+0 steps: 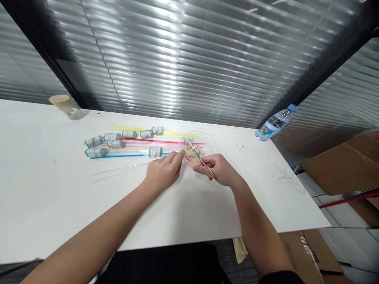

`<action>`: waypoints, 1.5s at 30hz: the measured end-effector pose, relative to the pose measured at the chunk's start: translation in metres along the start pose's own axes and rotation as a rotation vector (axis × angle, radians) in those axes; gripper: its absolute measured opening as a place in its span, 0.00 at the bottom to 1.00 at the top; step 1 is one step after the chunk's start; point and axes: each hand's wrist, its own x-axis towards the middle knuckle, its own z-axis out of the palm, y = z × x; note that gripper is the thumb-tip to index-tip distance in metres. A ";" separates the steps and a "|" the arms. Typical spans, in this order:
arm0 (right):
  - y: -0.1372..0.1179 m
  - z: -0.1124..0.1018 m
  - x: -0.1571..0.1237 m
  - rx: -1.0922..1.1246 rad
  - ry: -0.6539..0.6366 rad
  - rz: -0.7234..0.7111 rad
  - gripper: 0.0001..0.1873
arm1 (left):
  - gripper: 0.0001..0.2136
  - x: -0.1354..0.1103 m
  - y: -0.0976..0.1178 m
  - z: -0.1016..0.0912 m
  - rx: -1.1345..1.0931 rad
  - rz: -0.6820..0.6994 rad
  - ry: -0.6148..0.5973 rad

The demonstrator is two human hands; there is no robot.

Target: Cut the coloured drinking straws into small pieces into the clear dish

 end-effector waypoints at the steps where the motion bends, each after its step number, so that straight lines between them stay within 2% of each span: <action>1: 0.000 0.000 0.000 0.004 0.001 -0.002 0.29 | 0.15 0.000 0.000 0.000 0.002 -0.003 -0.004; 8: 0.000 0.001 0.002 0.024 0.018 0.012 0.29 | 0.14 -0.001 0.000 0.004 0.002 -0.014 0.006; 13: -0.003 -0.002 0.004 0.003 0.070 0.042 0.28 | 0.14 -0.001 0.000 0.005 -0.017 -0.086 0.011; 21: -0.001 -0.005 0.005 0.001 0.119 0.091 0.27 | 0.14 -0.002 -0.001 0.004 0.018 -0.098 -0.068; 24: -0.001 -0.006 0.005 0.023 0.130 0.065 0.28 | 0.15 -0.002 -0.001 0.003 -0.011 -0.124 -0.092; 28: 0.000 -0.007 0.004 0.029 0.112 0.003 0.30 | 0.15 -0.001 -0.001 0.003 -0.051 -0.153 -0.125; 33: 0.000 -0.006 0.004 -0.005 0.052 0.024 0.27 | 0.16 -0.002 -0.001 0.004 -0.006 -0.127 -0.105; 38: -0.002 -0.004 0.005 -0.024 0.046 0.022 0.27 | 0.18 -0.002 0.000 0.003 0.004 -0.068 -0.129; 45: -0.001 -0.004 0.004 -0.005 0.042 0.025 0.27 | 0.20 -0.001 0.000 0.002 -0.020 -0.086 -0.165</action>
